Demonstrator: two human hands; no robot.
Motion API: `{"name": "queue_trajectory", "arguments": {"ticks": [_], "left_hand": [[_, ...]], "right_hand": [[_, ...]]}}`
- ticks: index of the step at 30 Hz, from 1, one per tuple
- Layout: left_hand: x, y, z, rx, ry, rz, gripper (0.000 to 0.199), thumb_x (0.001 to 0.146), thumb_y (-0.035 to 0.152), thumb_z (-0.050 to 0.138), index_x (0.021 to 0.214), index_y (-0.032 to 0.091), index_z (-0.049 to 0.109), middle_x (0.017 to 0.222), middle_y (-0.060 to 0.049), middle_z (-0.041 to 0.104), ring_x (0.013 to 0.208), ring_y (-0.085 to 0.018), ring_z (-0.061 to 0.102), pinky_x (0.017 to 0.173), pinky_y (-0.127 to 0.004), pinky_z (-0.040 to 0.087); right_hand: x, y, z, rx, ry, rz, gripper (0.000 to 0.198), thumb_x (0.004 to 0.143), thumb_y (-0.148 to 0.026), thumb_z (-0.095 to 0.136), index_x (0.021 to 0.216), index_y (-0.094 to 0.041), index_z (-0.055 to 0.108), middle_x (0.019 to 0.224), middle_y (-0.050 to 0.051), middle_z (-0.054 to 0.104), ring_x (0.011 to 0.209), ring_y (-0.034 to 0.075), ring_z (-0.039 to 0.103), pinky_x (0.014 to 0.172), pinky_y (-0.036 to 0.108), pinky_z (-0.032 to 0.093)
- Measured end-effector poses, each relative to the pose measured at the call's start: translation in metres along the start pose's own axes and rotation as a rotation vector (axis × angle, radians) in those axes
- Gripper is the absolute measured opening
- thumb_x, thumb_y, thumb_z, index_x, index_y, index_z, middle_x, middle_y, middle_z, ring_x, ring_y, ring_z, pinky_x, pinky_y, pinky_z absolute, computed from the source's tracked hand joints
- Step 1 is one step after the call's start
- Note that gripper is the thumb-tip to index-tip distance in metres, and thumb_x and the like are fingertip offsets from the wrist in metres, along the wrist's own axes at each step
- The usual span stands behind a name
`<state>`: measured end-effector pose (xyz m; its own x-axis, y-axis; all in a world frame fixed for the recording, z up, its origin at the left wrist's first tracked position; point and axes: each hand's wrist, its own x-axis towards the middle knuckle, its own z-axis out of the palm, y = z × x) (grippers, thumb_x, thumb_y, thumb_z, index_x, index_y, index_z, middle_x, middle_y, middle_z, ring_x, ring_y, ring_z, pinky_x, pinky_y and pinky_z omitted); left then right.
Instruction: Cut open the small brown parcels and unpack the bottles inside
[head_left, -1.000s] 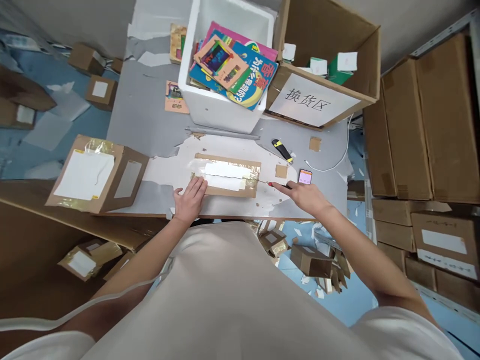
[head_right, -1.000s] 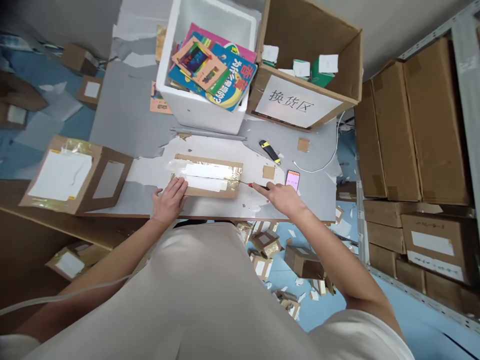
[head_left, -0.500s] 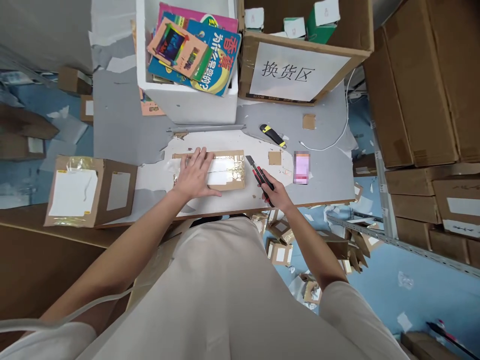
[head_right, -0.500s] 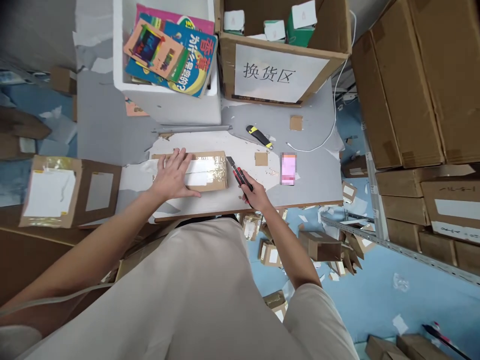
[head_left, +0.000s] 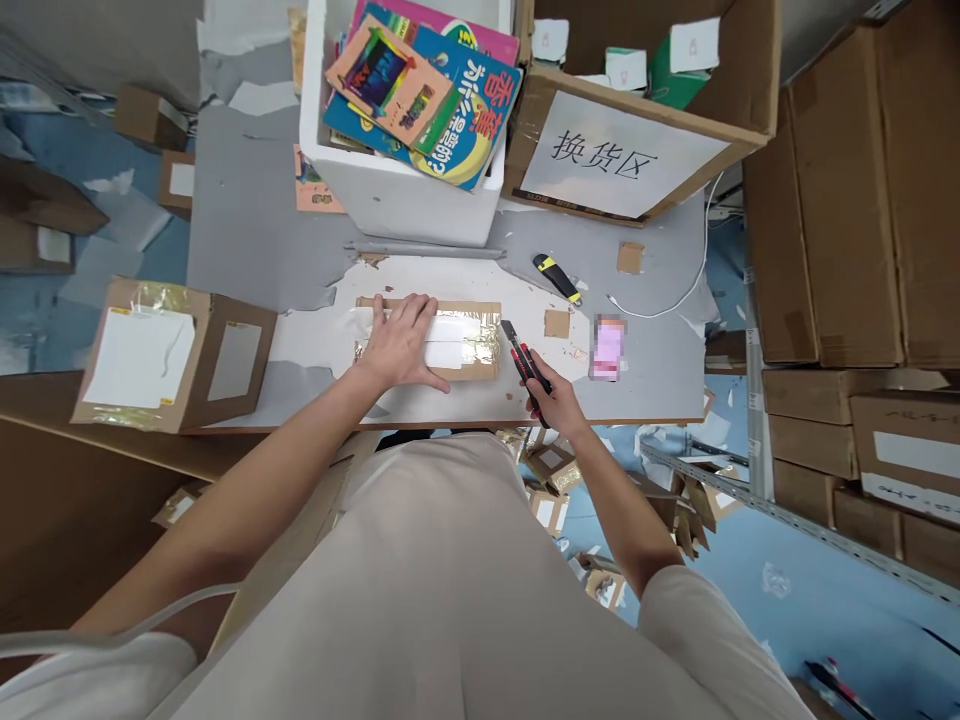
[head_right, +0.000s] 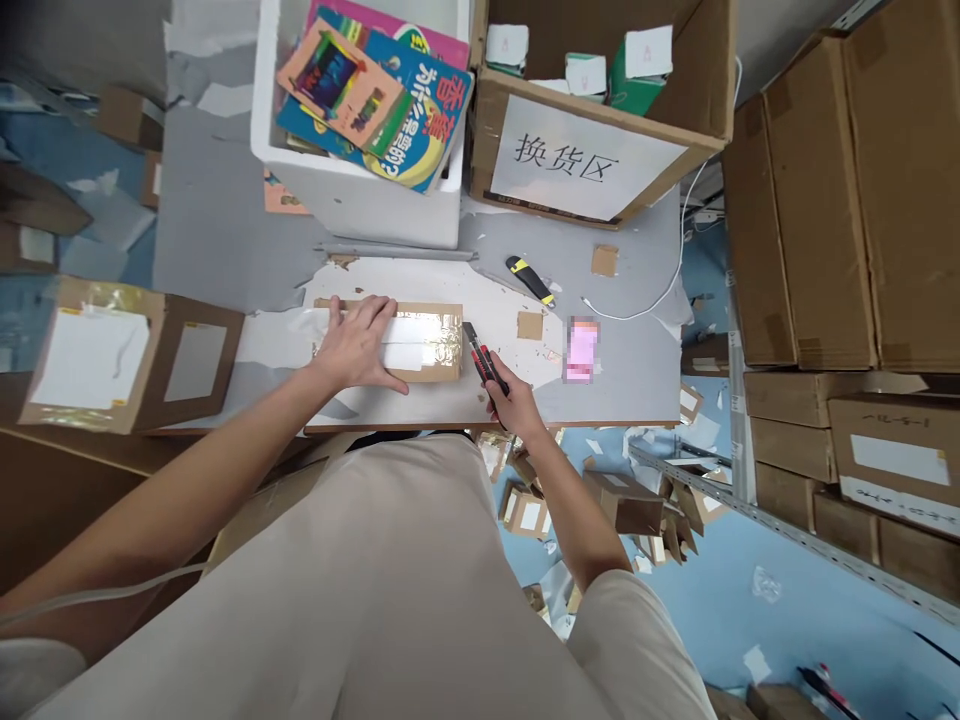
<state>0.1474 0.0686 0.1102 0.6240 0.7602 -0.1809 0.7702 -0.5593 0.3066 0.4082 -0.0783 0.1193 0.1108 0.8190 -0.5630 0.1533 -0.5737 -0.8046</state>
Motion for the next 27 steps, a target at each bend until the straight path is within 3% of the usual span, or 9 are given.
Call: {"name": "queue_trajectory", "arguments": {"ticks": [9,16,22,27], "left_hand": [[-0.001,0.001,0.006,-0.037,0.058,-0.004,0.127,0.052,0.073,0.069,0.148,0.007,0.018,0.146,-0.023,0.033,0.136,-0.044,0.024,0.114,-0.056,0.004],[-0.004,0.002,0.007,-0.023,0.055,-0.005,0.13,0.05,0.071,0.07,0.149,0.007,0.015,0.148,-0.025,0.029,0.138,-0.045,0.021,0.113,-0.056,0.004],[-0.003,0.003,0.01,-0.018,0.046,-0.015,0.133,0.05,0.07,0.072,0.15,0.006,0.013,0.15,-0.026,0.025,0.139,-0.046,0.017,0.113,-0.057,0.003],[-0.003,0.002,0.01,-0.023,0.032,-0.02,0.133,0.048,0.07,0.073,0.15,0.008,0.013,0.15,-0.024,0.026,0.14,-0.046,0.017,0.114,-0.057,0.003]], "right_hand": [[-0.002,-0.015,-0.006,-0.302,-0.099,-0.099,0.063,0.087,-0.029,0.048,0.148,-0.026,0.033,0.068,-0.003,0.061,0.046,0.008,0.054,0.051,0.024,0.052],[-0.008,-0.01,-0.023,-0.282,-0.222,-0.063,0.062,0.087,-0.031,0.048,0.148,-0.026,0.034,0.068,-0.003,0.058,0.042,0.008,0.05,0.045,0.024,0.049],[-0.019,0.007,-0.02,-0.15,-0.26,-0.043,0.063,0.088,-0.036,0.048,0.148,-0.025,0.033,0.081,0.0,0.063,0.046,0.008,0.049,0.045,0.023,0.047],[-0.027,0.015,-0.02,-0.226,-0.29,-0.044,0.061,0.087,-0.036,0.048,0.147,-0.027,0.036,0.083,0.001,0.065,0.044,0.008,0.049,0.045,0.024,0.049]]}}
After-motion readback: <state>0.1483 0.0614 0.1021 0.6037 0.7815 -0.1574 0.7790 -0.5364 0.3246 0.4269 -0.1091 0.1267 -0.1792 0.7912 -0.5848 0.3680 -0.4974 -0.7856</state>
